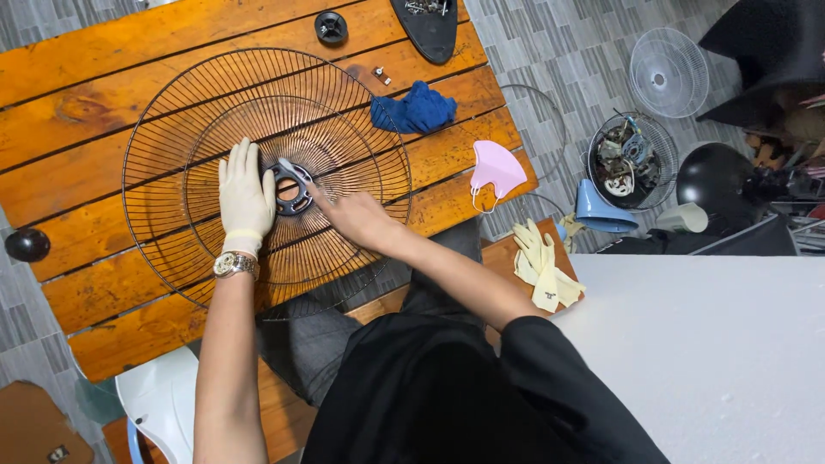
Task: The person cleans the central hub of a disassembled fan cage using a toothbrush. They scrub the metal part thoroughly while holding the cage steady with a gloved hand.
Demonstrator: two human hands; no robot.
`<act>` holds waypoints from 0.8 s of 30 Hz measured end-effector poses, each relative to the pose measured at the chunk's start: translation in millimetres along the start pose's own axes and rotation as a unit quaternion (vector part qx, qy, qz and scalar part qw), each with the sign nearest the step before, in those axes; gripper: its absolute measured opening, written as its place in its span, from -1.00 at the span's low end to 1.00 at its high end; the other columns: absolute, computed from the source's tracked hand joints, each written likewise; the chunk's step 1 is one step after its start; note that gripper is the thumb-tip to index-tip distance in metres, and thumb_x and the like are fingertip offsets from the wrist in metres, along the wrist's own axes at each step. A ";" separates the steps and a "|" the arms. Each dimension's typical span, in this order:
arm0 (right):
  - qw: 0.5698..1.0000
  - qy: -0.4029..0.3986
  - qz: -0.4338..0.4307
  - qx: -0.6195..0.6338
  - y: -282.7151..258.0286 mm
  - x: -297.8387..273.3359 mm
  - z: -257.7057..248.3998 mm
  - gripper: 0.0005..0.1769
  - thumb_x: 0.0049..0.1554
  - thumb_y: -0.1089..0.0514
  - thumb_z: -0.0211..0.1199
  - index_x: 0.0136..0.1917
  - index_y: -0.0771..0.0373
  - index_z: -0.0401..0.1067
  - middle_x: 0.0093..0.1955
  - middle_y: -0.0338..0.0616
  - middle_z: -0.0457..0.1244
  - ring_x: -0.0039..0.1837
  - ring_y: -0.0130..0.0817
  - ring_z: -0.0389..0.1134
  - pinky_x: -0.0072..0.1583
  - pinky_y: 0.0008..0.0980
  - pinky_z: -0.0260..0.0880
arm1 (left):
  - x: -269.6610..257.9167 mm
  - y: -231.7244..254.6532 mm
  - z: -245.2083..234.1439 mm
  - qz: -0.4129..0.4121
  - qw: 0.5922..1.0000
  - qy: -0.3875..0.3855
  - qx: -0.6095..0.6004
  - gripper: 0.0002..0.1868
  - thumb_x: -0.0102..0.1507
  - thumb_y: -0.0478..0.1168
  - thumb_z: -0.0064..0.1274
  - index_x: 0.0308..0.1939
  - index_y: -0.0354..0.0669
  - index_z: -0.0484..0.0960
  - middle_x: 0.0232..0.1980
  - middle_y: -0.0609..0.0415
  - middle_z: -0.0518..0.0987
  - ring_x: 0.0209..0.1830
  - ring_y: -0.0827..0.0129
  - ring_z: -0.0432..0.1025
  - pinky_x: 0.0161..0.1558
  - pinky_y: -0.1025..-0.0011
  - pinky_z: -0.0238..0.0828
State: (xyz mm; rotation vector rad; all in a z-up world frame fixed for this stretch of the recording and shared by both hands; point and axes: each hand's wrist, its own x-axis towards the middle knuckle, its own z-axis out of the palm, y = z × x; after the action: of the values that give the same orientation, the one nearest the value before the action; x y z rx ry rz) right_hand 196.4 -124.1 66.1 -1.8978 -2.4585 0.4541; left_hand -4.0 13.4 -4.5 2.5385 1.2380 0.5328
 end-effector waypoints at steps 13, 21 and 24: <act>0.985 -0.032 -0.038 -0.163 24.3 -17.6 40.0 -0.04 0.13 0.27 0.05 0.70 0.09 -0.29 -0.39 -0.30 0.33 -0.44 -0.17 0.39 -0.43 0.01 0.37 | -2.6 4.6 -9.9 0.008 0.997 0.073 -0.036 -0.47 0.29 -0.32 0.02 0.34 -0.47 0.44 0.47 -0.28 0.37 0.41 -0.17 0.25 0.44 0.01 0.07; 0.999 0.009 -0.010 -0.039 -15.3 -7.1 -45.8 -0.32 0.29 0.05 0.00 0.64 0.08 0.03 -0.07 0.34 0.39 -0.07 0.27 0.49 -0.02 0.16 0.48 | 5.8 -33.0 63.1 -0.022 0.994 0.103 -0.033 -0.18 0.25 0.10 0.24 0.47 -0.27 0.38 0.50 -0.30 0.35 0.55 -0.09 0.19 0.56 -0.08 -0.10; 0.997 -0.059 0.006 -0.058 6.4 -21.0 -5.9 -0.23 0.22 0.03 0.01 0.66 0.05 -0.04 -0.25 0.21 0.42 -0.14 0.18 0.51 -0.05 0.12 0.50 | 1.1 -19.9 41.9 -0.018 0.997 0.075 0.005 -0.14 0.18 0.20 0.25 0.44 -0.18 0.40 0.50 -0.15 0.38 0.56 0.08 0.20 0.55 0.00 -0.01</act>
State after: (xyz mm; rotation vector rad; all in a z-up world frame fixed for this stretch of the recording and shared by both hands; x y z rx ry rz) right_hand 209.1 -141.1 73.9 -1.9842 -2.6034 0.4436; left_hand 1.0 23.0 -49.6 2.5192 1.3373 0.7213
